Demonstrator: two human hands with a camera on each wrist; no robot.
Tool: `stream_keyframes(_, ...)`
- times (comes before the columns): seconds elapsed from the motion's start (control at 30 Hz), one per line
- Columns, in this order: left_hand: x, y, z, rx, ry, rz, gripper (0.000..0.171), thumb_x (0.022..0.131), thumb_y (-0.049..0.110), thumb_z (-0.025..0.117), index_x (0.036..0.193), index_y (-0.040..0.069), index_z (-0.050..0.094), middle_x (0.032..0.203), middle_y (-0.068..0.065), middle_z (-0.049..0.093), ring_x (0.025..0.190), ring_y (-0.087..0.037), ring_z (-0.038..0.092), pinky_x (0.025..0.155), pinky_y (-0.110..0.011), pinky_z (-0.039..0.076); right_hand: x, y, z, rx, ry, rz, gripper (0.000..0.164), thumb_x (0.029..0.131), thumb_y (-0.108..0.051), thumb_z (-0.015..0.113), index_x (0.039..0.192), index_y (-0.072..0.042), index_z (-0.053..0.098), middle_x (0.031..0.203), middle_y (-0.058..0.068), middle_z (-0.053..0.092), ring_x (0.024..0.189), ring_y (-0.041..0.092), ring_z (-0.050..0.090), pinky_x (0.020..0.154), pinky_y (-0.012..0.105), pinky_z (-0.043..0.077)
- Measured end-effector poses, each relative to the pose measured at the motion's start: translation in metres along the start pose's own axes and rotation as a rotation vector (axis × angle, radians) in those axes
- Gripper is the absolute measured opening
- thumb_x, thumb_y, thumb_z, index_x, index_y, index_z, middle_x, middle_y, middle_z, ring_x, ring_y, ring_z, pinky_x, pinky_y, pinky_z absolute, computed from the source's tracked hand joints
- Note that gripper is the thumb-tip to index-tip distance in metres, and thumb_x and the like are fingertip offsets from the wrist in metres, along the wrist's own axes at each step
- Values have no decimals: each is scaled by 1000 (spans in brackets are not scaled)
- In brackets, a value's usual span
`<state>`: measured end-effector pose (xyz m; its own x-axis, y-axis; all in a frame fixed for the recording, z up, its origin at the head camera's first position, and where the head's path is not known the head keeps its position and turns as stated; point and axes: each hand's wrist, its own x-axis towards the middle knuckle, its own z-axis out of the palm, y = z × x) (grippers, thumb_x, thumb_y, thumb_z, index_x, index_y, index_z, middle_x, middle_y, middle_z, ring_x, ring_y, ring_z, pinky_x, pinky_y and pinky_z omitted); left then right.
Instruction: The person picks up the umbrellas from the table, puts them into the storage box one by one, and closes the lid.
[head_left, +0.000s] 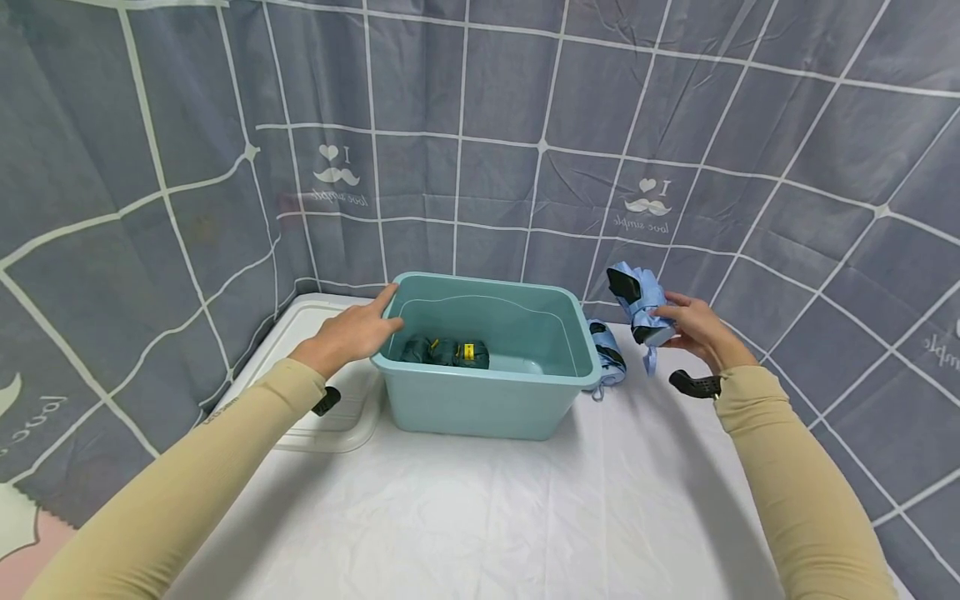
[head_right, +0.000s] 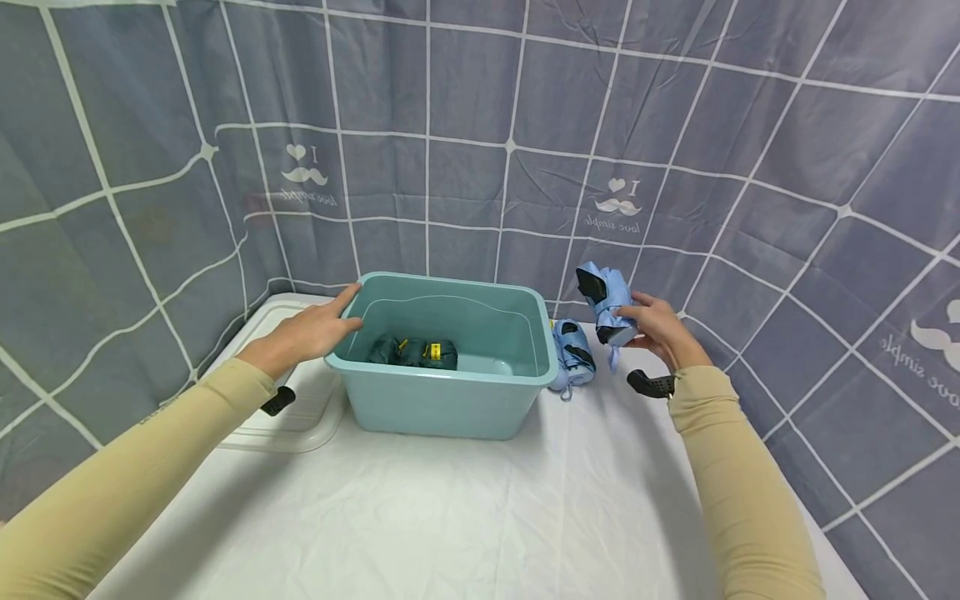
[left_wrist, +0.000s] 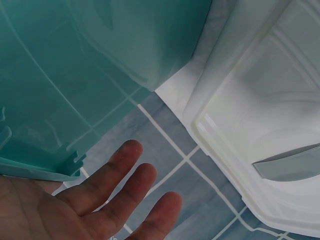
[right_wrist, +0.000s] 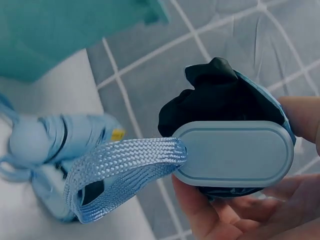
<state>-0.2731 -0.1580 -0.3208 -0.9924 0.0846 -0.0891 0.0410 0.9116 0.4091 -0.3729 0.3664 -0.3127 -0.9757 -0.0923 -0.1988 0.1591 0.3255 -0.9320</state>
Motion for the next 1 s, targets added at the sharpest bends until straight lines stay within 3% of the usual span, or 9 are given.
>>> stream_keyframes(0.17,-1,0,-1,0,6,1,75,102,47,33,163,29,-5,152,-24,46,130,-47,52,89,-64,46,-12,-23,9,-30,-17,-30,81,102,-21,57,164,-13,5,152,23,25,93,6,55,80,32,59)
stream_keyframes(0.47,-1,2,-1,0,9,6,74,102,48,33,164,29,-5,153,-23,46,132,-47,51,90,-64,46,-31,-54,27,-99,-78,-68,80,101,-24,57,164,-14,8,151,26,30,83,3,61,77,28,59)
stream_keyframes(0.57,-2,2,-1,0,6,7,74,103,48,32,164,29,-5,155,-23,43,134,-47,49,92,-65,45,-36,-62,36,-123,-103,-75,80,101,-24,57,164,-14,9,139,23,41,80,4,63,76,28,59)
stream_keyframes(0.63,-2,2,0,0,6,6,74,103,48,32,164,29,-5,155,-23,42,134,-47,48,94,-65,44,-39,-67,41,-125,-124,-78,80,101,-23,58,164,-14,10,121,15,55,76,5,64,75,28,59)
stream_keyframes(0.73,-2,1,0,1,4,5,74,103,48,32,164,29,-5,156,-24,41,135,-48,47,94,-66,44,-43,-74,49,-138,-143,-84,79,100,-23,60,164,-13,13,105,5,59,72,5,65,74,28,59)
stream_keyframes(0.83,-1,1,0,-2,2,5,74,102,49,32,163,29,-6,155,-24,42,134,-48,48,94,-66,44,-45,-79,58,-161,-161,-90,78,100,-23,60,163,-12,16,119,12,57,71,5,65,73,28,59)
stream_keyframes(1.0,-1,0,0,-12,-1,6,75,102,48,33,163,29,-6,154,-23,44,132,-47,51,92,-65,45,-49,-86,73,-194,-212,-94,77,98,-22,59,163,-10,18,150,25,36,80,6,64,75,29,58)
